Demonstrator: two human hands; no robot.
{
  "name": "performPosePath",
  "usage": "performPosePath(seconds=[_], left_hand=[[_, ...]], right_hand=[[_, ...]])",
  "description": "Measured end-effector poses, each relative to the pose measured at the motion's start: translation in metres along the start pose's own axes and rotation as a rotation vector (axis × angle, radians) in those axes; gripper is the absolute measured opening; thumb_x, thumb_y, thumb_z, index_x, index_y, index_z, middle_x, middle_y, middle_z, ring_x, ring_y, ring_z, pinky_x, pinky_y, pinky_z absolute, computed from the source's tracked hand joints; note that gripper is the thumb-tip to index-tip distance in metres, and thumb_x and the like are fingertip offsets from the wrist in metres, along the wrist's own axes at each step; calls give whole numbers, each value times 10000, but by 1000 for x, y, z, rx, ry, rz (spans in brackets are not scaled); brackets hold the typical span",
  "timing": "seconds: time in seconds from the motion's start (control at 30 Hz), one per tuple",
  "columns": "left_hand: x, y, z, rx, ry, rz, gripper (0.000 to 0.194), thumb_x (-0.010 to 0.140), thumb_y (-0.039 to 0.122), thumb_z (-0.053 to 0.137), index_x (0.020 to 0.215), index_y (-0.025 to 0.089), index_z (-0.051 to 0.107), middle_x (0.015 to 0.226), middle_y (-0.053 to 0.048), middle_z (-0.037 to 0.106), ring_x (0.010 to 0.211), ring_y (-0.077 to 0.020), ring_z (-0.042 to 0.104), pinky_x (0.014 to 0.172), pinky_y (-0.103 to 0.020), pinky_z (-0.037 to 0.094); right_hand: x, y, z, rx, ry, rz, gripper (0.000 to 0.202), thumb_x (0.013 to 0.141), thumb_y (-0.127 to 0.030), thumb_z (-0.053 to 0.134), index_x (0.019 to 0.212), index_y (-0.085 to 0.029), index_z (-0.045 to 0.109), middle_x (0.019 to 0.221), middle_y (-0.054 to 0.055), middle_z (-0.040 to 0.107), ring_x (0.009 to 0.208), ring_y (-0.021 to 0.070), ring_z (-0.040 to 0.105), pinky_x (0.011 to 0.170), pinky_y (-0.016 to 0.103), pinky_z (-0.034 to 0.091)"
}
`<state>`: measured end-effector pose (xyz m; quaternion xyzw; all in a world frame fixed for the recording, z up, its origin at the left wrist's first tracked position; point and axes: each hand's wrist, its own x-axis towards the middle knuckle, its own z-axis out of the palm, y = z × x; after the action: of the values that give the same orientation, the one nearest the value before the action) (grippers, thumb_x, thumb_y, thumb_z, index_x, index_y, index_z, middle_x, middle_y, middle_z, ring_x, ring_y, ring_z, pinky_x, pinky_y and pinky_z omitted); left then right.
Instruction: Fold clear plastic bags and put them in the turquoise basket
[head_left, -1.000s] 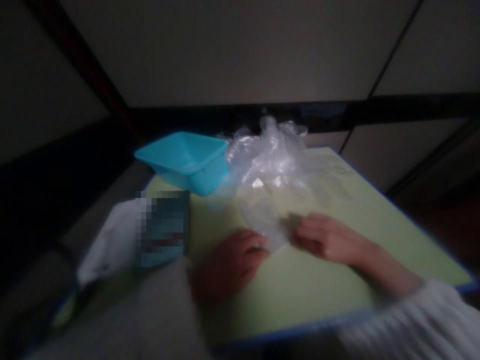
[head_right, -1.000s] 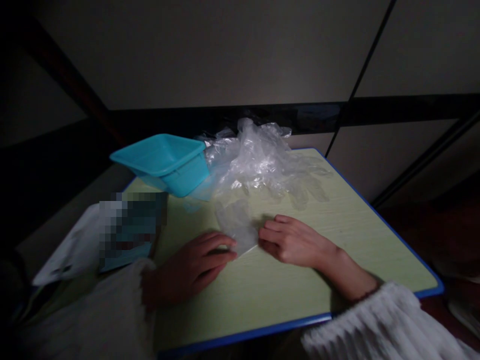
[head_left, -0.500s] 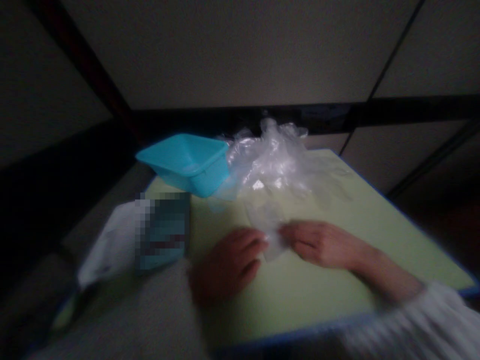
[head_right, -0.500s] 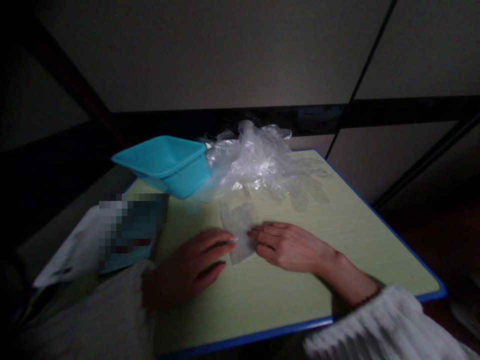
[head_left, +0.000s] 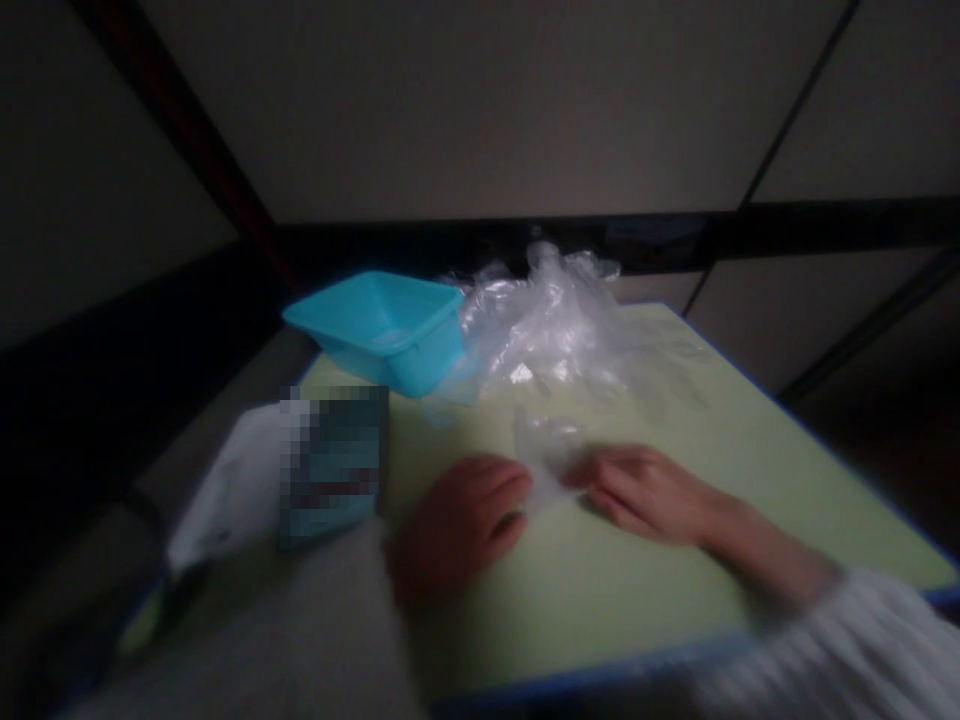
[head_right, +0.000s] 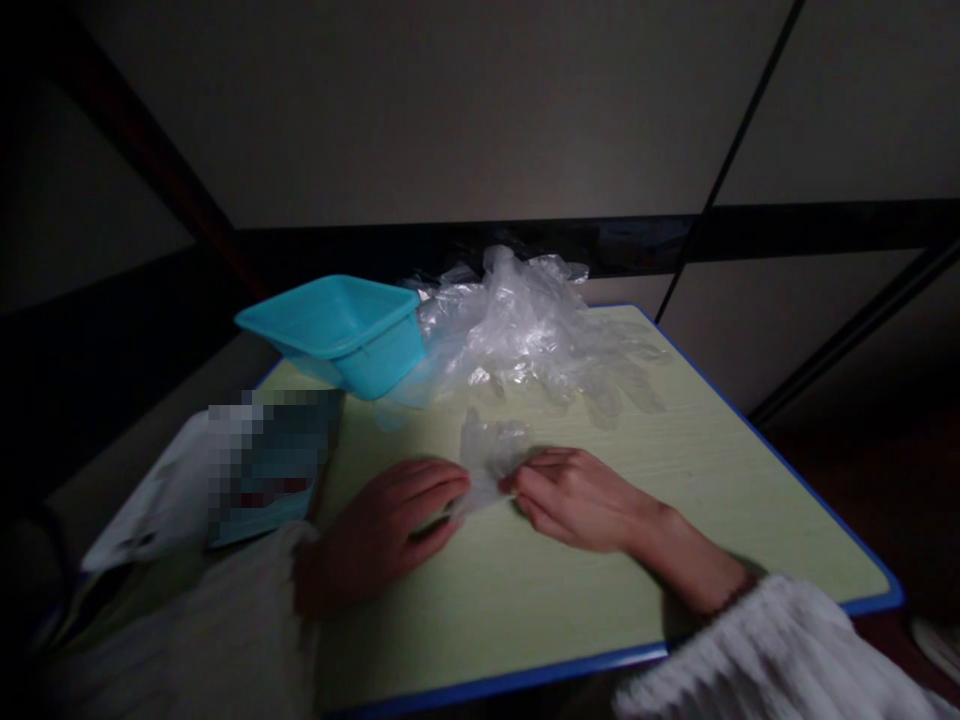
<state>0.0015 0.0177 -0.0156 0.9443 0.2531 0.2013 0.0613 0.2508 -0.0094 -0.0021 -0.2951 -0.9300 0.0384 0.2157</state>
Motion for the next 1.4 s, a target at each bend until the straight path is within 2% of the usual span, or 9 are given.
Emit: performPosePath(seconds=[0.17,0.3,0.43,0.57,0.77,1.0,1.1,1.23,1.4], left_hand=[[3,1,0,10,9,12,227,918,142,415,911,169,640,931,-61,679,894,-189,612,854,-350,488],[2,1,1,-60,41,10,254,917,133,411,922,156,664,930,-70,690,883,-191,612,849,-350,487],[2,0,2,-232,78,-87,223,888,152,464,918,152,686,922,-66,703,872,-197,613,825,-346,487],[6,-3,3,-409,94,-289,178,851,176,514,843,159,691,905,-58,695,883,-193,624,815,-325,487],[14,-6,5,-543,133,-474,125,749,154,581,628,146,612,688,1,586,687,-157,576,621,-249,446],[24,-11,18,-618,169,-566,133,729,139,587,858,151,620,637,39,578,601,-128,550,535,-215,412],[27,-14,23,-660,191,-615,369,725,120,596,1085,156,525,628,64,574,599,-123,567,550,-216,416],[30,-16,26,-660,186,-639,505,725,79,572,1200,165,425,621,78,561,627,-128,587,580,-227,418],[32,-16,26,-641,175,-643,583,727,62,548,1272,144,355,600,88,535,605,-128,573,588,-236,416]], right_hand=[[-3,4,3,80,-10,-40,203,925,-292,454,1030,-137,533,902,125,653,830,210,617,729,351,523],[-6,8,6,118,-5,-42,226,943,-234,415,1117,-138,523,1104,150,636,1031,210,594,884,369,486],[-6,6,7,185,4,115,177,962,-252,406,1030,-170,547,894,72,662,796,158,626,720,281,498],[-1,3,6,317,71,310,166,948,-287,434,832,-190,502,634,-29,547,526,102,496,483,207,371],[10,1,7,620,158,529,181,905,-335,480,791,-205,424,545,-73,432,465,83,368,419,188,263],[15,9,16,879,240,691,273,839,-377,548,984,-204,395,520,-120,379,410,60,307,369,163,207],[14,12,17,813,349,720,287,843,-346,548,1044,-199,408,568,-86,488,432,77,405,380,174,293],[10,9,14,380,518,614,173,879,-283,506,1019,-182,519,917,79,656,709,160,614,586,289,504],[9,-5,13,-4,188,312,377,930,-326,463,1251,-132,500,1285,177,573,1168,272,548,959,477,450]])
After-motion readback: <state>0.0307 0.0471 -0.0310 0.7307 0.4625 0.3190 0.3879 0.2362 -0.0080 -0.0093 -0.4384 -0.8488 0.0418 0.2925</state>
